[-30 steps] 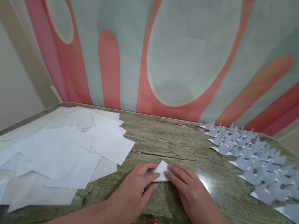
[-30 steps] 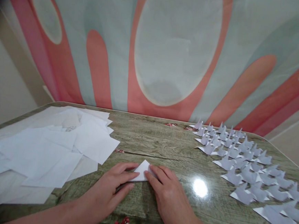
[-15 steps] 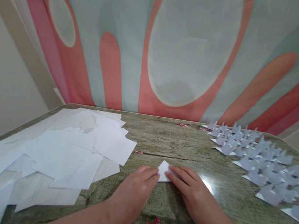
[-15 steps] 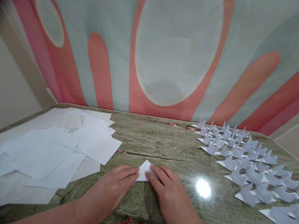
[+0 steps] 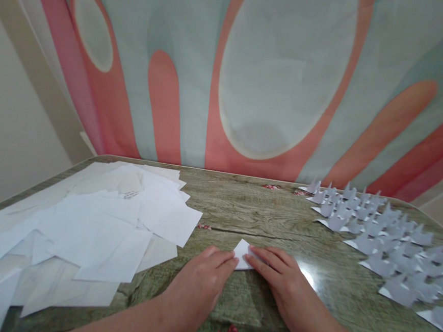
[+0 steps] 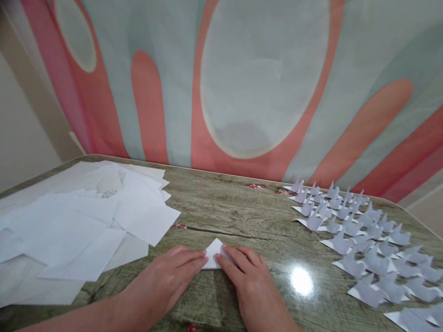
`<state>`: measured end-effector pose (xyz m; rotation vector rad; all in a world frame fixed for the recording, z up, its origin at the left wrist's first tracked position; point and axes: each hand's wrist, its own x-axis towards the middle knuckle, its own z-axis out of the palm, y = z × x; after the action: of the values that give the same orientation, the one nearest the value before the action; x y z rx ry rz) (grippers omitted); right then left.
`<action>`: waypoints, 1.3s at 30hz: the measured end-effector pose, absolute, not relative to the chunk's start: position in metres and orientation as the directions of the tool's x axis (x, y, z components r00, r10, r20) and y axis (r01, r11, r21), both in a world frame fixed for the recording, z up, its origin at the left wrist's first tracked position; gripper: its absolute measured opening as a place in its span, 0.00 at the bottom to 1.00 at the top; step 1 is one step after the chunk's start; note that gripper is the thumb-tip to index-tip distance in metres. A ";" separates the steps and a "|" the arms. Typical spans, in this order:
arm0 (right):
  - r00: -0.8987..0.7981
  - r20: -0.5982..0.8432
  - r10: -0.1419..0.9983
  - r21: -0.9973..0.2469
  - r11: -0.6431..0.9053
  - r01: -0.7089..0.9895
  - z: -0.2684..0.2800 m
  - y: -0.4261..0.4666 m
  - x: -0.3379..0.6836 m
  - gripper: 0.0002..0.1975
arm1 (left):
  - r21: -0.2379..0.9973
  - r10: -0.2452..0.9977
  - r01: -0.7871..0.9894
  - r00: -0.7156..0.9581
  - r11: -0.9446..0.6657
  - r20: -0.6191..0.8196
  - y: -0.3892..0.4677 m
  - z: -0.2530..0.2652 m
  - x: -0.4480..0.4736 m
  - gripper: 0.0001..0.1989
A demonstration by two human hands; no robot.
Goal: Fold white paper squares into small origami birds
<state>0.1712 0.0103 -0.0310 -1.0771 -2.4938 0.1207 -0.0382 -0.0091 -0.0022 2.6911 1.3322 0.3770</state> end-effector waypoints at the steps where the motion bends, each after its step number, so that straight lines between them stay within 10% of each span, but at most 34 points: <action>1: -0.610 0.341 0.716 -0.245 0.694 0.677 -0.031 0.011 0.171 0.22 | 0.207 0.794 0.767 0.584 -0.607 0.167 -0.009 -0.003 -0.038 0.16; 39: -0.581 0.404 0.707 -0.377 0.707 0.598 -0.030 0.021 0.174 0.18 | 0.060 0.778 0.781 0.608 -0.622 0.158 -0.009 -0.003 -0.037 0.16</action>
<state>0.1739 0.0206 -0.0299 -0.9948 -2.3807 0.2701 -0.0371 -0.0094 -0.0034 2.8298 1.3725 0.2665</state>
